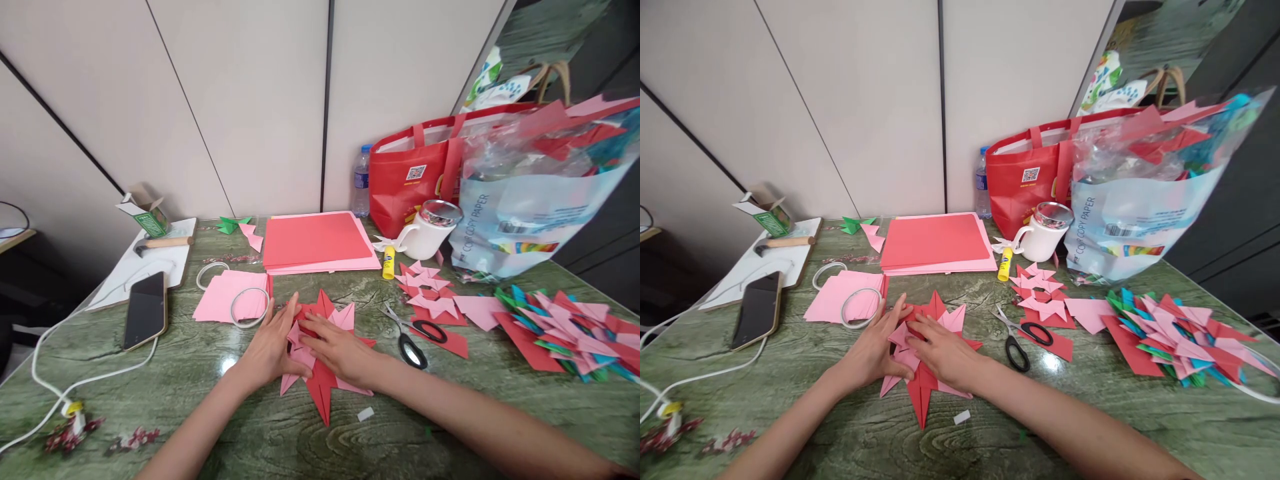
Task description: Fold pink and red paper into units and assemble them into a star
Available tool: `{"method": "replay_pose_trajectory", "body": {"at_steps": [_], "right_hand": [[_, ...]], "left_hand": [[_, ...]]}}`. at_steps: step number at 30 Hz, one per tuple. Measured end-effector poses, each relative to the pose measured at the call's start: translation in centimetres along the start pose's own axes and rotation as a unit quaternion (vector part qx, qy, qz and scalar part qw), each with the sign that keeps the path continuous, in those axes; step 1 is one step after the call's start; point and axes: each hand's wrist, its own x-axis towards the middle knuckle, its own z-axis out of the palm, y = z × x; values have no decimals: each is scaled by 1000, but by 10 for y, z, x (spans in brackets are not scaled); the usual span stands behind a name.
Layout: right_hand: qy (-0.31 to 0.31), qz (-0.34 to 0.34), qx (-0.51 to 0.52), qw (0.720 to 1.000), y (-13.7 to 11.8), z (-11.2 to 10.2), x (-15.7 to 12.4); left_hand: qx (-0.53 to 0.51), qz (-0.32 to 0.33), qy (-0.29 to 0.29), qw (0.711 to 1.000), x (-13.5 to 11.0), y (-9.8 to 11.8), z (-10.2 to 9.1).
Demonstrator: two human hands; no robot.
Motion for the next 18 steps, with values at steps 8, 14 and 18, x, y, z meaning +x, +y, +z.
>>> {"method": "replay_pose_trajectory", "body": {"at_steps": [8,14,18], "right_hand": [[-10,27,18,999,-1,-1,0],[-20,28,3,999,-2,0,-1],[-37,41,14,998,-4,-1,-2]], "left_hand": [[72,58,91,992,-15,-3,5],[128,82,115,982,-45,2,12],[126,58,113,984,-51,3,18]]}}
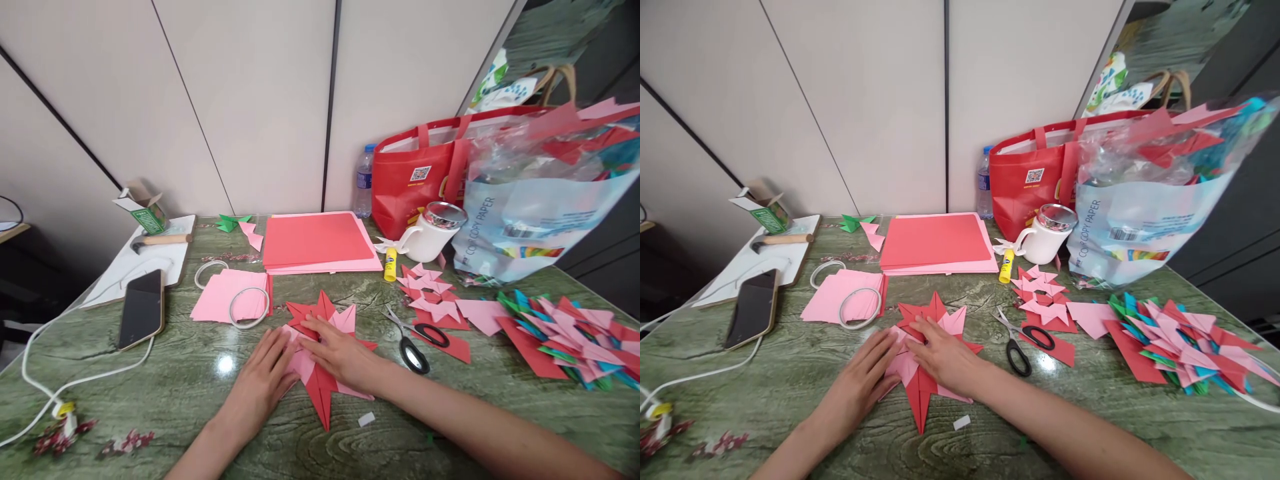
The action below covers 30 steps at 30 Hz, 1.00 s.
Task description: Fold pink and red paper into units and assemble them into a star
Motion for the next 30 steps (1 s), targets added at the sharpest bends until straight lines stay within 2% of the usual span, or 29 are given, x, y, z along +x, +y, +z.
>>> {"method": "replay_pose_trajectory", "body": {"at_steps": [9,13,18,24,30], "right_hand": [[22,-11,-1,1000,-1,-2,-1],[17,-12,-8,1000,-1,-1,0],[22,-20,-7,1000,0,-1,0],[28,-41,-19,999,1,-3,0],[30,-33,-12,999,1,-1,-1]], "left_hand": [[-38,-85,77,993,7,-8,3],[-46,-91,89,991,13,-13,6],[-41,-74,130,988,15,-17,7],[-80,-109,109,985,21,-20,3],[-110,-145,99,978,17,-10,1]]}}
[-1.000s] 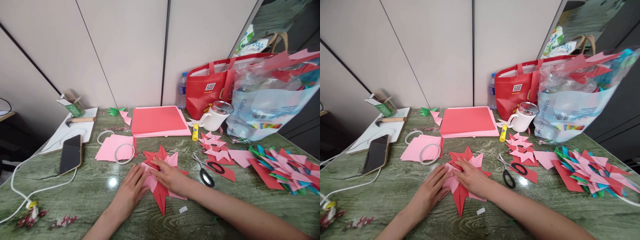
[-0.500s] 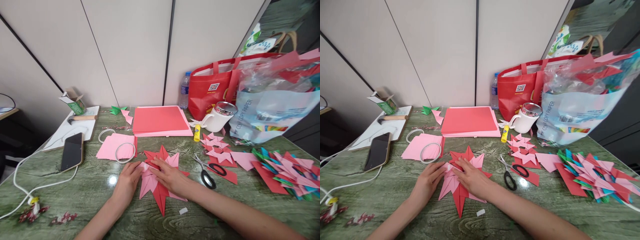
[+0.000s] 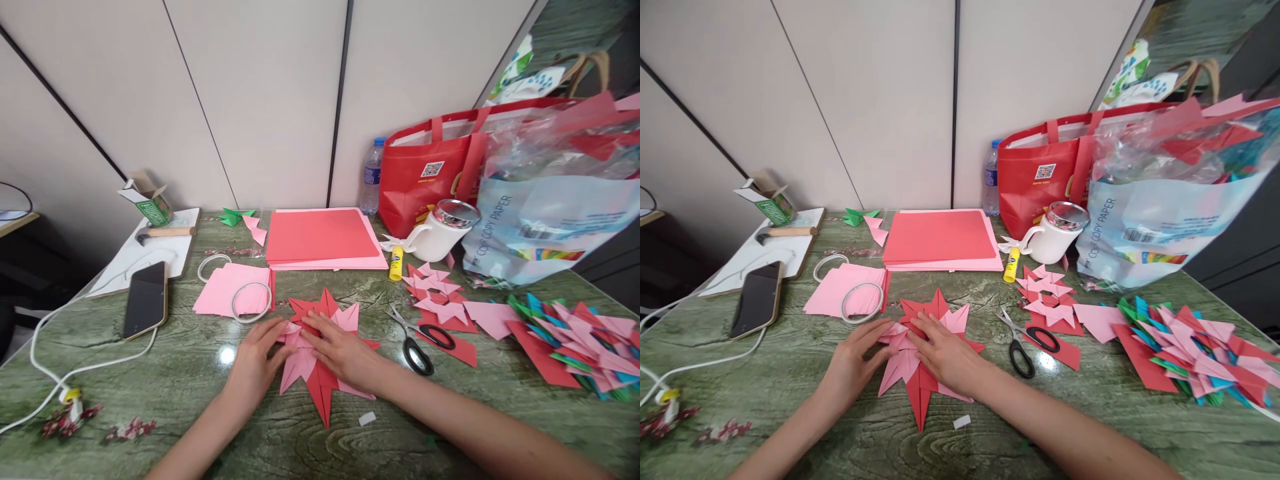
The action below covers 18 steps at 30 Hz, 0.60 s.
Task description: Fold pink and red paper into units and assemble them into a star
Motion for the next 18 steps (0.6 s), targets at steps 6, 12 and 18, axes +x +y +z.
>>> {"method": "replay_pose_trajectory", "body": {"at_steps": [6,12,18], "right_hand": [[7,3,8,1000,0,1,0],[-2,5,9,1000,-1,0,0],[-3,8,11,1000,-2,-2,1]], "left_hand": [[-4,13,-11,1000,-17,5,-1],[-29,-1,-27,999,-19,9,-10],[-9,23,-39,999,-25,15,-13]]}}
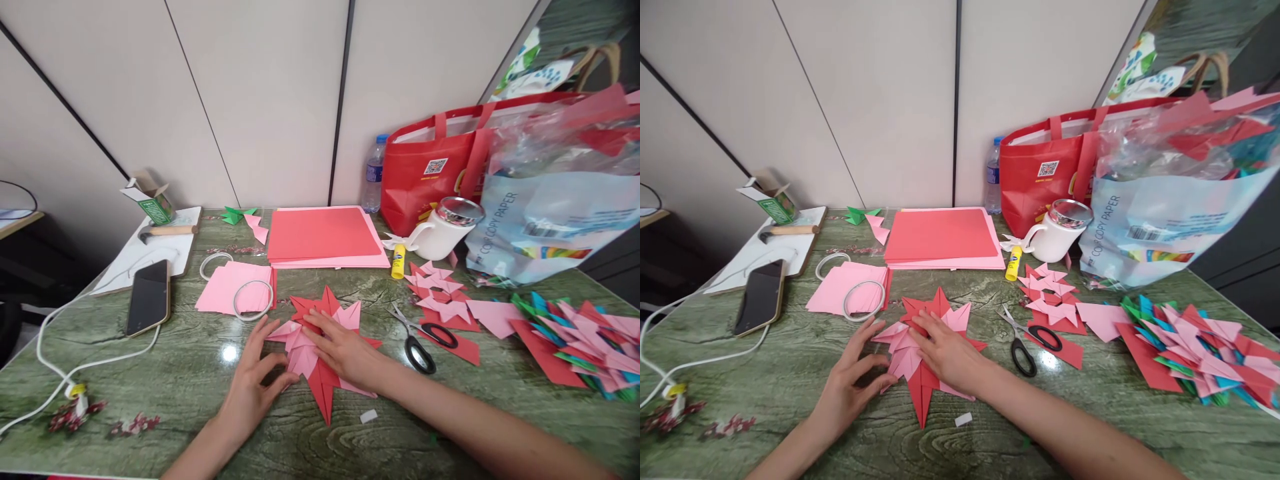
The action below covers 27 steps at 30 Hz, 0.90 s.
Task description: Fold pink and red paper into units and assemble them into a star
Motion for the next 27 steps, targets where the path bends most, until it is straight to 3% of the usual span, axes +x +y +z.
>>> {"method": "replay_pose_trajectory", "body": {"at_steps": [8,16,27], "right_hand": [[5,3,-5,1000,0,2,-1],[-8,9,-9,1000,-2,-2,1],[-3,26,-12,1000,-2,3,-1]], "left_hand": [[48,61,10,997,3,5,1],[-29,53,44,997,5,-4,10],[-3,58,28,998,6,-7,12]]}}
